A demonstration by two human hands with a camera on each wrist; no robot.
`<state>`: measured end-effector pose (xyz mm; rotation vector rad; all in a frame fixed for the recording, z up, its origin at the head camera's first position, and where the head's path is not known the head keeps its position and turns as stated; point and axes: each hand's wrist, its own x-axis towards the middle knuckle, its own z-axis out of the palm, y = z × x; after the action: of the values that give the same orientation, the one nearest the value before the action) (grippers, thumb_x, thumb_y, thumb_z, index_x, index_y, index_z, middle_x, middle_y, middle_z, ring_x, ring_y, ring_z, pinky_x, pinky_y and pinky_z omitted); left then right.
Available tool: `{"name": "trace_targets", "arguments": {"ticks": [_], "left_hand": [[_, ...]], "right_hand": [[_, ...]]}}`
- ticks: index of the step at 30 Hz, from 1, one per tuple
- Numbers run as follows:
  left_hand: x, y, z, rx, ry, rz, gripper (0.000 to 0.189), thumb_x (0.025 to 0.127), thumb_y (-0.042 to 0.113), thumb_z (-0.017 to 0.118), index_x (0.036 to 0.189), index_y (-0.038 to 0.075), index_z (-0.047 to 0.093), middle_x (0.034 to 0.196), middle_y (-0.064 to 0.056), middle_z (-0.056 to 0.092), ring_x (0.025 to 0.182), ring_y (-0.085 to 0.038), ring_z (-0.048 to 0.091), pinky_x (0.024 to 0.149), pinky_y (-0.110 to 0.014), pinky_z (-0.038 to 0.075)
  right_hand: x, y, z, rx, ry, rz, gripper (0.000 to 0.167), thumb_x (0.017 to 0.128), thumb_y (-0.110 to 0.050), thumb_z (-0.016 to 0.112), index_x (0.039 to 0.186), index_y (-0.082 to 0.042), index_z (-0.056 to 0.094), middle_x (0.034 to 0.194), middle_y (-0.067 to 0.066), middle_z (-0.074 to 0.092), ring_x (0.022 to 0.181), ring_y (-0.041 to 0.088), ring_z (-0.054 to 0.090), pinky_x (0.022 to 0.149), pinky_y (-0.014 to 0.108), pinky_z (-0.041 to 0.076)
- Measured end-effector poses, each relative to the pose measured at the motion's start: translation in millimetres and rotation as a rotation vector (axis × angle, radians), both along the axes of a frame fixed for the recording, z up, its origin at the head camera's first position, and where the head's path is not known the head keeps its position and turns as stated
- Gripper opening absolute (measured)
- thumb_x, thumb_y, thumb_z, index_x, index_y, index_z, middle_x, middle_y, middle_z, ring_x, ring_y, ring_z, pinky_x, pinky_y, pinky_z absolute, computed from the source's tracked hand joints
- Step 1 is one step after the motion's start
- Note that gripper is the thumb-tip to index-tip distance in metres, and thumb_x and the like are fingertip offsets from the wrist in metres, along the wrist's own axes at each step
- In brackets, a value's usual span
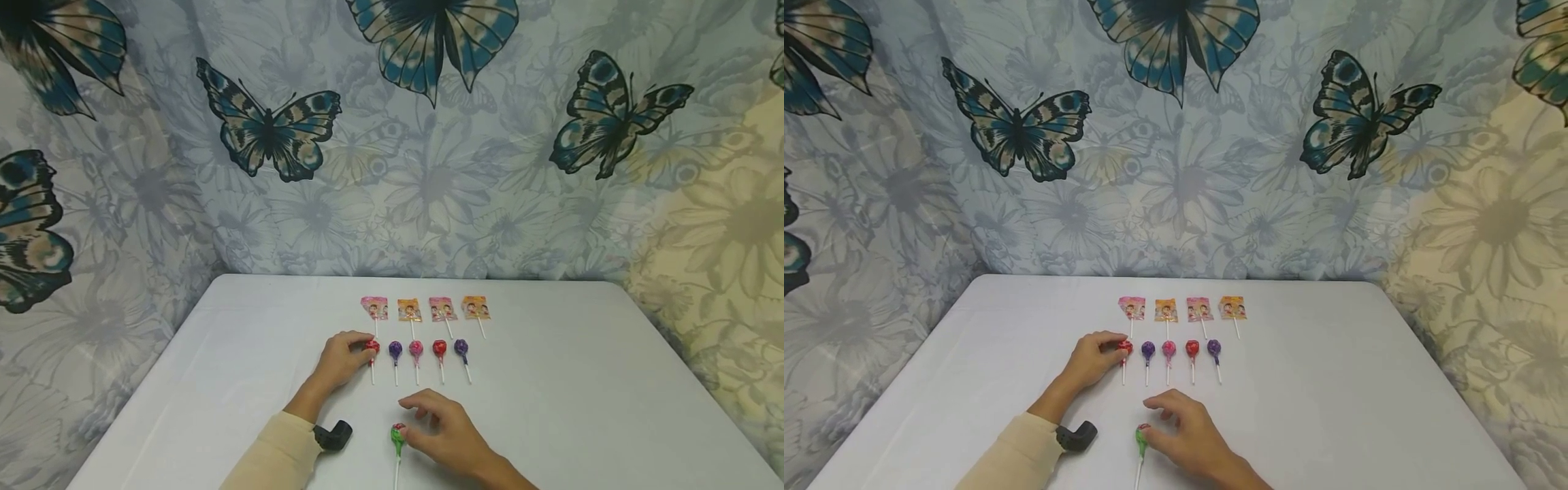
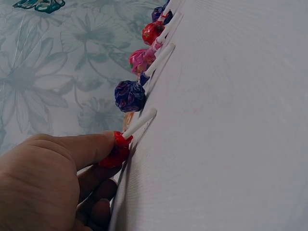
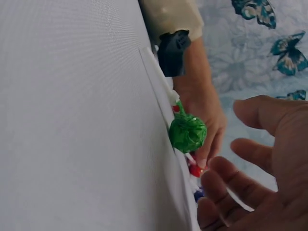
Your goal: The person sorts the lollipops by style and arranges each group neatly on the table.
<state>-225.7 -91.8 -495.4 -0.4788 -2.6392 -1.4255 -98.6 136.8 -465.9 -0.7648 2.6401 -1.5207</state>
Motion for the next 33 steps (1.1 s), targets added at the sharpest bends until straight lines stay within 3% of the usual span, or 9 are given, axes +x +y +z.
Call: {"name": "trace_targets", "arguments": {"ticks": [9,22,33], "left_hand": [[-0.7,0.5,-0.9,0.007,0.003,-0.001,0.028,0.081,0.013,0.078,0.108,0.009,0.074,0.107,-0.003,0.069,0.106,-0.028,0.059,0.094,-0.046,0.043],[0.5,0.6,0.7,-0.006,0.022,0.004,0.028,0.081,0.013,0.078,0.108,0.007,0.073,0.107,-0.006,0.069,0.105,-0.029,0.060,0.093,-0.046,0.044],[0.6,0.1,0.8,-0.009,0.014,0.000,0.028,0.081,0.012,0.078,0.108,0.007,0.074,0.107,-0.006,0.069,0.106,-0.029,0.059,0.093,-0.047,0.044]], "right_hand": [[2.8,-1.7,-8.0,0.041,-0.070,0.030,0.033,0.086,-0.029,0.074,0.115,-0.013,0.069,0.097,-0.009,0.062,0.085,0.012,0.055,0.071,0.026,0.047],[1.7,-4.7,-11.3,0.088,-0.087,0.015,0.029,0.085,-0.030,0.074,0.112,-0.019,0.072,0.105,-0.015,0.066,0.096,0.007,0.058,0.084,0.031,0.050],[1.8,-4.1,-11.1,0.090,-0.067,-0.001,0.022,0.084,-0.027,0.076,0.105,-0.020,0.075,0.098,-0.018,0.065,0.092,0.007,0.058,0.081,0.030,0.050]]}}
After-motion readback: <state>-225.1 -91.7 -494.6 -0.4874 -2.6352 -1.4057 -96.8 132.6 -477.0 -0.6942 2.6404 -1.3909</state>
